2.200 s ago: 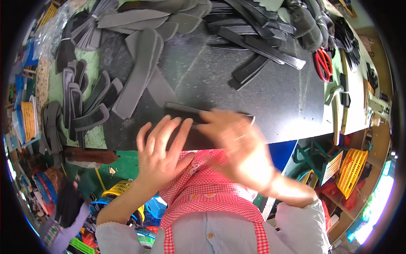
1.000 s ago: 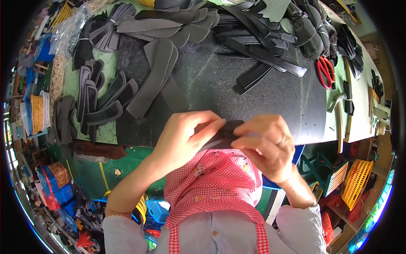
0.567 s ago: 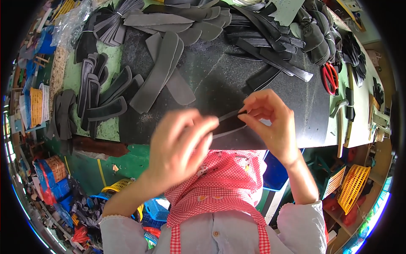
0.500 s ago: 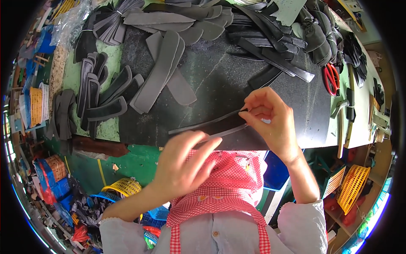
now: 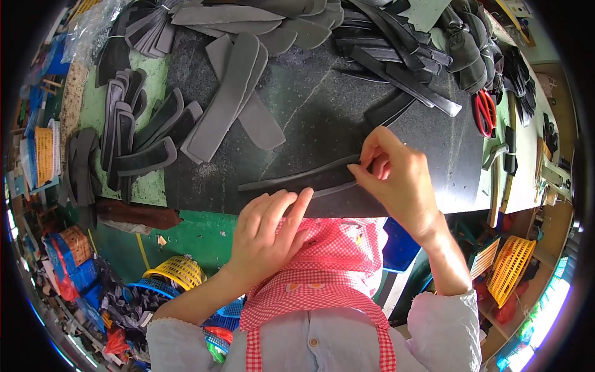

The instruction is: Applying double-sided adhesive strips to shoe upper components at a workbench.

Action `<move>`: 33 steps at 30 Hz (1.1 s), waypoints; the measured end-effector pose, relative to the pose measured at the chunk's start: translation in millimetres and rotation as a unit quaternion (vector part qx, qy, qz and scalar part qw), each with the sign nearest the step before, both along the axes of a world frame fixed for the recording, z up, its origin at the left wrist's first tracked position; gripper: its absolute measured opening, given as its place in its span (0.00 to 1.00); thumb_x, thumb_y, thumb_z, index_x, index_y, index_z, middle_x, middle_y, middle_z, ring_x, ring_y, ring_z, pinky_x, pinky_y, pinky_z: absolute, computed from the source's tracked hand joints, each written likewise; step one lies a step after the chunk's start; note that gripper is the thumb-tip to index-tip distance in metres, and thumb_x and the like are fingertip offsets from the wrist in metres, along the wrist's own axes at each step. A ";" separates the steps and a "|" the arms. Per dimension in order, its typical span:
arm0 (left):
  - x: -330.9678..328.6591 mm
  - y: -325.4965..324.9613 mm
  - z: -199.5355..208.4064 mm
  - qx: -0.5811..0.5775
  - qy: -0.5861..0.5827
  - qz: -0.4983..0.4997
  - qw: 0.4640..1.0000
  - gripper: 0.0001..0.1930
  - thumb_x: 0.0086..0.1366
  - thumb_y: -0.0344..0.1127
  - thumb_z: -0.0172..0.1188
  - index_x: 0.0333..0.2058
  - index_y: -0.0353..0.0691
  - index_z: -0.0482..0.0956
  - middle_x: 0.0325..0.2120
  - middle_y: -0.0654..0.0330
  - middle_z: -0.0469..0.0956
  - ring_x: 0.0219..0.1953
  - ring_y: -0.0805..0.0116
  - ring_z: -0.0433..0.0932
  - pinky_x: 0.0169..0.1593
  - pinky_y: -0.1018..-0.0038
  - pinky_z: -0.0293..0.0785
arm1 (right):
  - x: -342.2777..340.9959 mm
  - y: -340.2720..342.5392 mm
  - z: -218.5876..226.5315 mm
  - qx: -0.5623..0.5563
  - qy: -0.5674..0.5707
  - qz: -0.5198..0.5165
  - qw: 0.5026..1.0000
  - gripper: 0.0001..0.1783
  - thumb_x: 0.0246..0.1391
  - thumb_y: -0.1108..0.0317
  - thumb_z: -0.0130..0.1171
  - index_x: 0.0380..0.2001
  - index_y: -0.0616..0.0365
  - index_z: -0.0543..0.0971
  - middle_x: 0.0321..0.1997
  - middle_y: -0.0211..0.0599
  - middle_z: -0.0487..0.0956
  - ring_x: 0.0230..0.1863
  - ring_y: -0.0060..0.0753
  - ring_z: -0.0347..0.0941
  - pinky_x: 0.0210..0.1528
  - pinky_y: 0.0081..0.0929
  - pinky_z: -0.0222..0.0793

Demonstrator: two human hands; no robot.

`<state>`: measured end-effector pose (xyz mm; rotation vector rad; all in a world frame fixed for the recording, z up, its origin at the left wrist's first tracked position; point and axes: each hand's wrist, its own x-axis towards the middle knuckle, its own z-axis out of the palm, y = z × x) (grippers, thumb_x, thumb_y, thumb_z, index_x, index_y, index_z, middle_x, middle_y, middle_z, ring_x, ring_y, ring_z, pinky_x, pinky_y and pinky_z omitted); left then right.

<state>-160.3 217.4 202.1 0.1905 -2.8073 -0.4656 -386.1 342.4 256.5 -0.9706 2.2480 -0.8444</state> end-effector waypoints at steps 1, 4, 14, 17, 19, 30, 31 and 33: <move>1.1 -1.6 -2.1 -0.006 -0.005 0.004 1.000 0.31 0.63 0.43 0.69 0.63 0.42 0.78 0.56 0.57 0.70 0.57 0.57 0.70 0.62 0.60 0.69 | 2.5 -2.0 -2.4 -0.009 0.164 0.034 0.986 0.16 0.46 0.74 0.73 0.33 0.55 0.75 0.35 0.37 0.79 0.36 0.43 0.79 0.40 0.36 0.76; 1.6 -3.8 -7.1 0.003 0.000 0.000 1.000 0.30 0.63 0.42 0.68 0.63 0.41 0.78 0.56 0.57 0.70 0.57 0.56 0.70 0.61 0.59 0.69 | 14.8 7.6 -11.0 -0.118 0.276 0.105 0.948 0.19 0.42 0.70 0.74 0.40 0.53 0.80 0.43 0.32 0.82 0.46 0.43 0.80 0.49 0.41 0.77; 11.1 -25.2 -11.6 0.052 0.085 -0.069 0.993 0.24 0.55 0.35 0.73 0.53 0.49 0.85 0.43 0.66 0.76 0.42 0.64 0.73 0.47 0.63 0.71 | 16.9 24.7 -10.7 -0.115 0.204 0.102 0.967 0.22 0.53 0.71 0.70 0.53 0.58 0.82 0.57 0.42 0.83 0.57 0.45 0.79 0.63 0.44 0.68; 31.5 -51.2 -2.6 0.117 0.113 -0.077 0.984 0.20 0.50 0.35 0.77 0.45 0.51 0.88 0.33 0.69 0.76 0.36 0.68 0.72 0.42 0.68 0.69 | 11.3 -7.9 -10.8 -0.139 0.090 0.024 0.986 0.06 0.62 0.72 0.64 0.42 0.61 0.83 0.34 0.40 0.84 0.33 0.35 0.81 0.37 0.29 0.75; 48.7 -81.9 26.3 0.046 0.189 0.022 0.981 0.14 0.46 0.30 0.81 0.34 0.51 0.89 0.29 0.70 0.76 0.32 0.68 0.73 0.40 0.69 0.68 | 9.1 -37.2 -9.0 -0.110 0.040 0.002 0.993 0.11 0.67 0.64 0.63 0.36 0.62 0.82 0.20 0.37 0.79 0.20 0.32 0.78 0.28 0.25 0.72; -49.0 -116.1 18.9 0.166 0.216 0.140 0.952 0.34 0.68 0.39 0.68 0.68 0.35 0.66 0.52 0.44 0.73 0.54 0.46 0.72 0.60 0.57 0.68 | 22.7 -126.8 -5.4 -0.191 -0.149 0.041 0.969 0.07 0.63 0.70 0.67 0.39 0.64 0.83 0.23 0.30 0.83 0.17 0.14 0.72 0.20 0.20 0.66; -59.8 -105.7 20.4 0.269 0.215 0.144 0.928 0.33 0.68 0.39 0.68 0.67 0.34 0.66 0.52 0.42 0.74 0.53 0.44 0.75 0.57 0.59 0.72 | 25.1 -116.5 -3.5 -0.182 -0.191 0.022 0.964 0.06 0.63 0.75 0.66 0.42 0.64 0.85 0.25 0.26 0.82 0.19 0.10 0.71 0.22 0.15 0.65; -72.9 -96.4 16.3 0.315 0.256 0.109 0.908 0.34 0.68 0.41 0.69 0.66 0.33 0.66 0.49 0.43 0.77 0.46 0.46 0.80 0.49 0.61 0.77 | 21.4 -98.1 -2.1 -0.217 -0.245 0.016 0.945 0.07 0.65 0.75 0.65 0.43 0.65 0.85 0.28 0.27 0.83 0.21 0.10 0.72 0.23 0.13 0.66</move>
